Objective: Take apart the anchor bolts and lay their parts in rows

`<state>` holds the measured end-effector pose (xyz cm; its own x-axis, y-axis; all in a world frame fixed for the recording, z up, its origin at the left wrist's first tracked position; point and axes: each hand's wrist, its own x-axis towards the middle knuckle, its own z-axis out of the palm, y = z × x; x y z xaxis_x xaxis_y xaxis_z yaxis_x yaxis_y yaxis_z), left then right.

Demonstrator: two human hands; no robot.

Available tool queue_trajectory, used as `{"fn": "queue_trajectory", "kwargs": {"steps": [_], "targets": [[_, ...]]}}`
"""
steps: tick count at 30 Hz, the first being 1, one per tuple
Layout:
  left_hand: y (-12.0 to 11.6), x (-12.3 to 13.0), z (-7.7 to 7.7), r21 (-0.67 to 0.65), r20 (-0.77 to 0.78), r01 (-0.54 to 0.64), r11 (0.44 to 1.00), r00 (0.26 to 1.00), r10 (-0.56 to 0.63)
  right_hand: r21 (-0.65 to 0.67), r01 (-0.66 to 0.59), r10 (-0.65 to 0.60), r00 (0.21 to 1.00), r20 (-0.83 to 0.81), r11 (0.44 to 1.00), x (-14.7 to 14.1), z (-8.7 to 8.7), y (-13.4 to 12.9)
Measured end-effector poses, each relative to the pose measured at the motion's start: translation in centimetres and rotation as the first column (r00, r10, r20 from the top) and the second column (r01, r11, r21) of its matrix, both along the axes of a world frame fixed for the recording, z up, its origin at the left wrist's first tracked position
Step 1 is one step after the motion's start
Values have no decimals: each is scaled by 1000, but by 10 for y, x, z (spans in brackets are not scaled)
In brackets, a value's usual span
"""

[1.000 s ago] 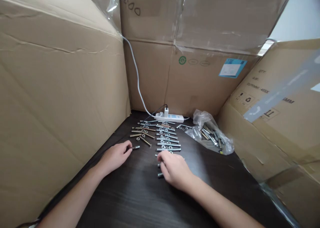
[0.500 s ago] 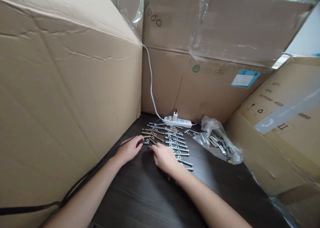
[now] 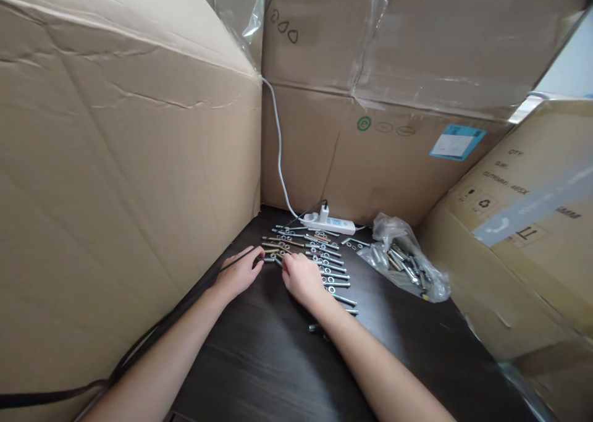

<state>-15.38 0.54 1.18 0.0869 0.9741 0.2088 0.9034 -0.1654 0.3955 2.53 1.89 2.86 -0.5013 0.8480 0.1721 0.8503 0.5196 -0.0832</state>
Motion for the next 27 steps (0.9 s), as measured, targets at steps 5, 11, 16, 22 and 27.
{"fn": "queue_trajectory", "kwargs": {"steps": [5,11,16,22,27], "targets": [[-12,19,0,-17,-157,135,991,978,-136,131,14,6,988,-155,991,39,13,-12],[-13,34,-2,-34,-296,277,960,915,-274,156,127,-68,940,-336,980,141,0,-33],[-12,35,0,-28,-219,231,973,948,-231,110,209,-129,861,-493,972,189,-14,-36],[-33,36,5,78,-161,160,984,976,-146,78,217,-134,809,-572,973,192,-13,-31],[-41,36,0,34,-187,94,995,979,-86,56,241,-163,792,-589,969,197,-17,-29]]}}
